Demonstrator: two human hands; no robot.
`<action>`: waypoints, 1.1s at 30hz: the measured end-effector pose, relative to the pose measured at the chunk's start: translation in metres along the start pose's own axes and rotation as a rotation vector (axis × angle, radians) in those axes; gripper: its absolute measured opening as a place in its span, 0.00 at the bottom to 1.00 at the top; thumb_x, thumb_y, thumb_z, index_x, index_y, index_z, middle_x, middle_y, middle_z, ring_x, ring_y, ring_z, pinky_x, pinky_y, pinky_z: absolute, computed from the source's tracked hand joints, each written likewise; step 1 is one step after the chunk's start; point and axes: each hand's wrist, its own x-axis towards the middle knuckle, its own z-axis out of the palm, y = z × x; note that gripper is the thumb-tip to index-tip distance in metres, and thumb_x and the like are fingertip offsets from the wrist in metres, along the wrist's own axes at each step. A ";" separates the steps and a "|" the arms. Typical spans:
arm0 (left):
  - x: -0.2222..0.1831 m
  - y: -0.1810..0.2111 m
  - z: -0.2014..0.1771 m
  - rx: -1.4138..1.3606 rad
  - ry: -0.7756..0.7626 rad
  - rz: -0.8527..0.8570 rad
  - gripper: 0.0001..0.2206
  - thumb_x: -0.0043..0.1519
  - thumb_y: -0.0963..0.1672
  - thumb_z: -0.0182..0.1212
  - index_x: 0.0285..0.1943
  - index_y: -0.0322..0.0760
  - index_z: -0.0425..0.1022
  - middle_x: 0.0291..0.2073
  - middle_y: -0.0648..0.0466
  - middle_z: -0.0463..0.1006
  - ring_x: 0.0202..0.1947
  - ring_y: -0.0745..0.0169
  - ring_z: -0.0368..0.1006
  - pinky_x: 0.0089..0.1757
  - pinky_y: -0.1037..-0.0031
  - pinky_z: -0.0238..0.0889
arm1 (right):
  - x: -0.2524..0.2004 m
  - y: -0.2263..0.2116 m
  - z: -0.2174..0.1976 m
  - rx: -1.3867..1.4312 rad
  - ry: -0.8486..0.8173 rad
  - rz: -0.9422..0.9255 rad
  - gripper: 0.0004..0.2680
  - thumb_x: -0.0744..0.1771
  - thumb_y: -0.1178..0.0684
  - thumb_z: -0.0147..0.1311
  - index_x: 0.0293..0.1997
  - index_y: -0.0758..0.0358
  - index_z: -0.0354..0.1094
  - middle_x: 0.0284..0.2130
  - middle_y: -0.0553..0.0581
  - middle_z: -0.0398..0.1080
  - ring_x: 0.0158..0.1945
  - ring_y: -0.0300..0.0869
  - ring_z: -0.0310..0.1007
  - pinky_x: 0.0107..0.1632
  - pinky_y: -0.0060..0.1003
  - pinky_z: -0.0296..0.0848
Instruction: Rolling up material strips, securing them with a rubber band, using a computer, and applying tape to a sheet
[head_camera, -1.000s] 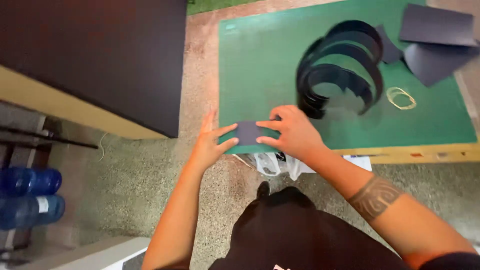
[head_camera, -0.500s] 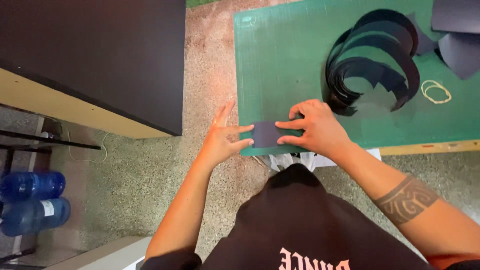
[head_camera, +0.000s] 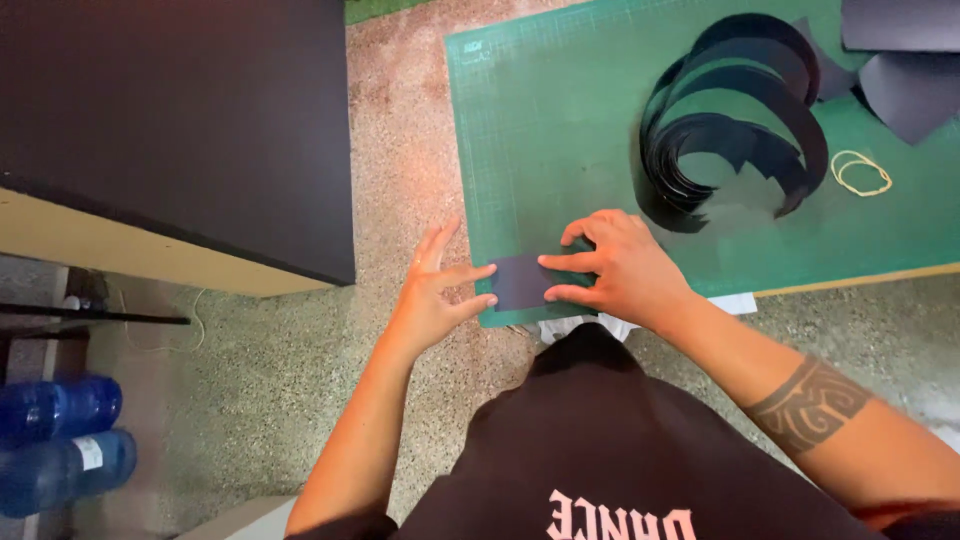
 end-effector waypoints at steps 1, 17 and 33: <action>-0.004 0.007 -0.005 -0.011 -0.010 0.014 0.19 0.51 0.50 0.79 0.53 0.62 0.84 0.73 0.39 0.59 0.70 0.17 0.51 0.67 0.42 0.46 | 0.002 -0.006 -0.005 -0.013 0.002 0.015 0.13 0.63 0.27 0.62 0.47 0.29 0.78 0.46 0.43 0.70 0.55 0.46 0.70 0.53 0.41 0.63; 0.052 0.044 -0.014 0.331 -0.334 0.587 0.12 0.64 0.38 0.56 0.54 0.39 0.79 0.57 0.54 0.78 0.49 0.47 0.72 0.47 0.56 0.67 | -0.068 0.031 -0.101 0.269 0.219 0.615 0.28 0.62 0.54 0.63 0.70 0.66 0.54 0.61 0.61 0.62 0.60 0.49 0.62 0.60 0.44 0.68; 0.184 0.076 0.136 -0.343 -0.258 0.041 0.10 0.58 0.43 0.74 0.45 0.43 0.78 0.37 0.56 0.81 0.34 0.64 0.83 0.41 0.75 0.75 | -0.035 0.115 -0.078 0.356 -0.046 0.482 0.19 0.63 0.46 0.68 0.59 0.50 0.70 0.47 0.53 0.77 0.54 0.49 0.76 0.57 0.45 0.73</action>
